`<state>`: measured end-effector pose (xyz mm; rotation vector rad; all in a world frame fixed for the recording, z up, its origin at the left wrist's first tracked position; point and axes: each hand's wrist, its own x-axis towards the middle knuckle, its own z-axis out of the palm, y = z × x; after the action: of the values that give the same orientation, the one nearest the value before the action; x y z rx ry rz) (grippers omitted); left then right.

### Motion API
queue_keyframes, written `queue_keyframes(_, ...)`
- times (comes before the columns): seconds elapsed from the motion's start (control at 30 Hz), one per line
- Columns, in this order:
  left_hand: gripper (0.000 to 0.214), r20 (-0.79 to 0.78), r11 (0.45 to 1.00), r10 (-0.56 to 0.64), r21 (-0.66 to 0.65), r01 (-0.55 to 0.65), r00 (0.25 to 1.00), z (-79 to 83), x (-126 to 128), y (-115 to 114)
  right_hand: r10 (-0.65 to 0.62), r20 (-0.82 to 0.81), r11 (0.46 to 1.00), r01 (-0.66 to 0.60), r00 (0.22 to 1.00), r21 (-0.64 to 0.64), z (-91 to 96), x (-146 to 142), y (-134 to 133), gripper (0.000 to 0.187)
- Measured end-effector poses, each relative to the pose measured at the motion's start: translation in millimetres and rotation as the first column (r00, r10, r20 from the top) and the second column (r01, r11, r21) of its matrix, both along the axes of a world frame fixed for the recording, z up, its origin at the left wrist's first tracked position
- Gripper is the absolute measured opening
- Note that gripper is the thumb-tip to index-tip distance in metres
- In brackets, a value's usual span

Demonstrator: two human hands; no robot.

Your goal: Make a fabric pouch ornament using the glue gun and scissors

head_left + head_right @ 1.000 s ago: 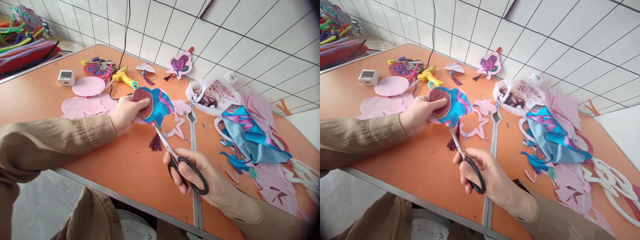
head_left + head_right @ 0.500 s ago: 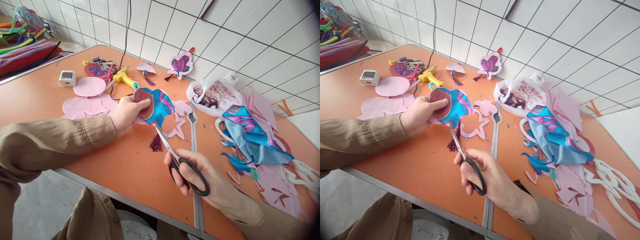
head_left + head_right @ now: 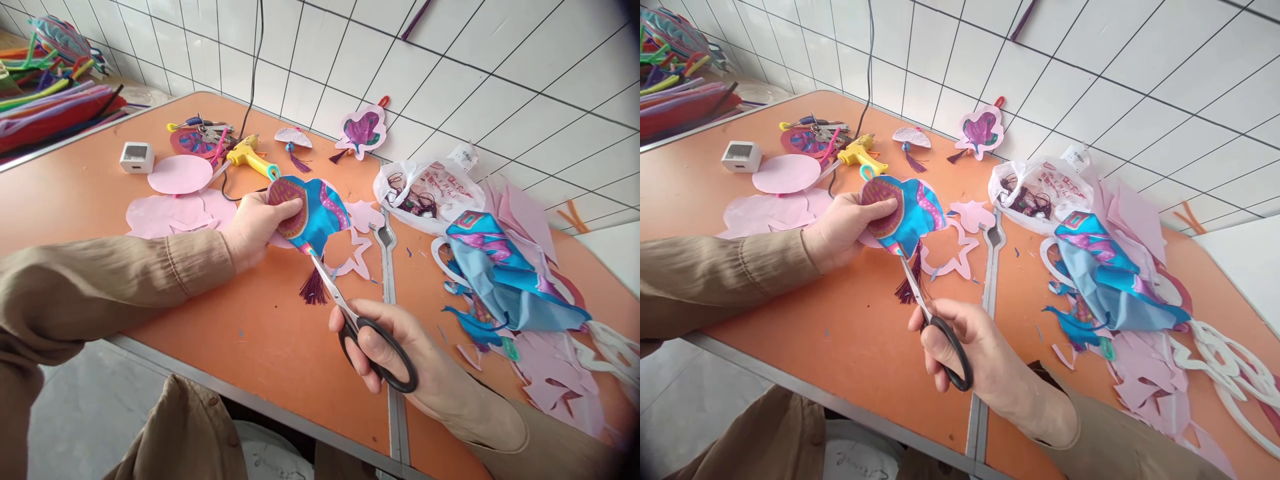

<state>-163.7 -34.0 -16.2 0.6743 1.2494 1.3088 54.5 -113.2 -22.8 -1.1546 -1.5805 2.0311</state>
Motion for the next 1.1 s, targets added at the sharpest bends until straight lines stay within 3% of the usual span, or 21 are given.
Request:
queue_keyframes(0.27,0.008,-0.017,0.994,-0.108,-0.016,0.108,0.994,3.9,-2.3,0.3,0.002,-0.082,0.999,-0.005,0.997,-0.038,7.1,2.1,1.0,0.053)
queue_keyframes(0.4,0.012,0.001,0.982,-0.187,0.039,0.186,0.982,2.3,-3.2,1.1,0.007,-0.098,0.998,-0.013,0.995,-0.060,12.4,3.2,4.3,0.054)
queue_keyframes(0.6,0.015,-0.038,0.942,-0.329,0.058,0.331,0.944,-0.3,-8.0,5.7,0.153,-0.057,0.981,-0.159,0.987,-0.113,13.6,12.6,18.0,0.061)
queue_keyframes(0.77,0.022,-0.064,0.862,-0.507,-0.046,0.505,0.859,8.6,-12.1,5.2,0.204,-0.096,0.975,-0.211,0.974,-0.071,5.9,20.7,28.9,0.062)
queue_keyframes(1.1,0.013,0.028,0.812,-0.579,-0.072,0.580,0.815,-2.4,-13.8,10.6,0.199,0.002,0.969,-0.196,0.980,-0.151,15.5,17.7,26.7,0.069)
